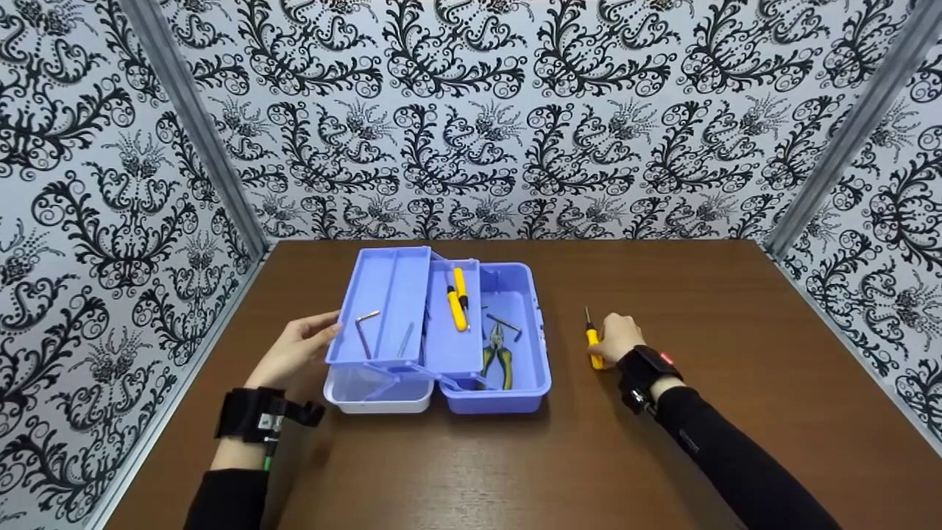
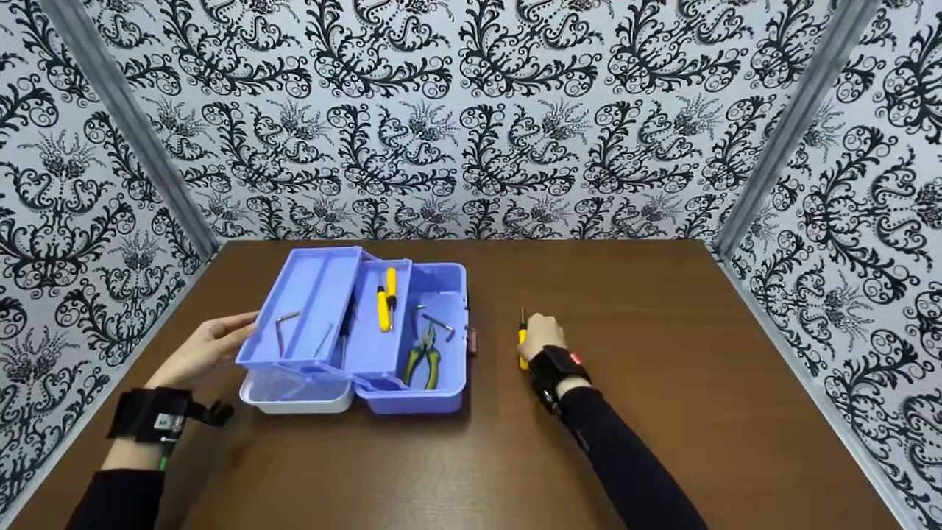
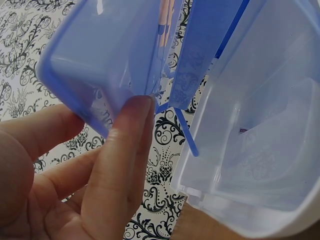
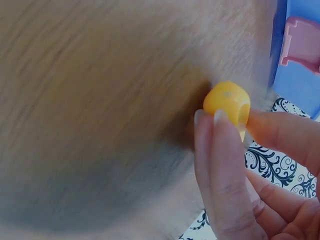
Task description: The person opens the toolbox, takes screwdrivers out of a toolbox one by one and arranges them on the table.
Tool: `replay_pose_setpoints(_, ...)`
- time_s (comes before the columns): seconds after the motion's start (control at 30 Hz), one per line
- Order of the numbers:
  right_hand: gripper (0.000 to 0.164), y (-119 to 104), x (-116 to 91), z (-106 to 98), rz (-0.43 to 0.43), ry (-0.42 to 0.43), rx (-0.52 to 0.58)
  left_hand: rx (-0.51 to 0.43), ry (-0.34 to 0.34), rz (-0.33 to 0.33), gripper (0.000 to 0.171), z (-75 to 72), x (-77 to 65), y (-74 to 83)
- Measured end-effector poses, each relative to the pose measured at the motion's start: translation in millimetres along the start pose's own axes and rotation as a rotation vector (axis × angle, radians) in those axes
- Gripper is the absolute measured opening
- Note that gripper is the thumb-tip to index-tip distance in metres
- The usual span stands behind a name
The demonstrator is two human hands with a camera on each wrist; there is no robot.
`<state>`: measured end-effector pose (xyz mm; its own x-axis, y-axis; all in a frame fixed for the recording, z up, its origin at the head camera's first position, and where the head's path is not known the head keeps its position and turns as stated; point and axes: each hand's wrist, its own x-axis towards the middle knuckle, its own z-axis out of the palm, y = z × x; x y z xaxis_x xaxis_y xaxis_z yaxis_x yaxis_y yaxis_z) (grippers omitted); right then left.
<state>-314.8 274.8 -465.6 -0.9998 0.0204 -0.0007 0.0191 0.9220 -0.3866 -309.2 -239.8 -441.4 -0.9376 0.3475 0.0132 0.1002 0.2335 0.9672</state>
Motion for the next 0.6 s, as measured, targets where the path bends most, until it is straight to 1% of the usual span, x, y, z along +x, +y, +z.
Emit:
replay_pose_setpoints(0.17,0.023,-0.5,-0.7,0.1,-0.006,0.001,-0.005,-0.009,0.004,-0.002,0.056,-0.1,0.0,0.7)
replay_pose_setpoints(0.3,0.027,-1.0,0.1,-0.2,-0.009,-0.007,-0.021,-0.022,0.007,-0.009,0.056,0.4,0.1,1.7)
replay_pose_setpoints(0.43,0.030,-0.4,-0.7,-1.3,-0.013,-0.008,-0.026,-0.013,0.019,-0.011,0.055,0.8,0.7,1.5)
replay_pose_setpoints(0.6,0.029,0.3,-4.0,-6.9,0.007,-0.024,-0.025,-0.012,0.024,-0.012,0.054,1.0,0.8,0.8)
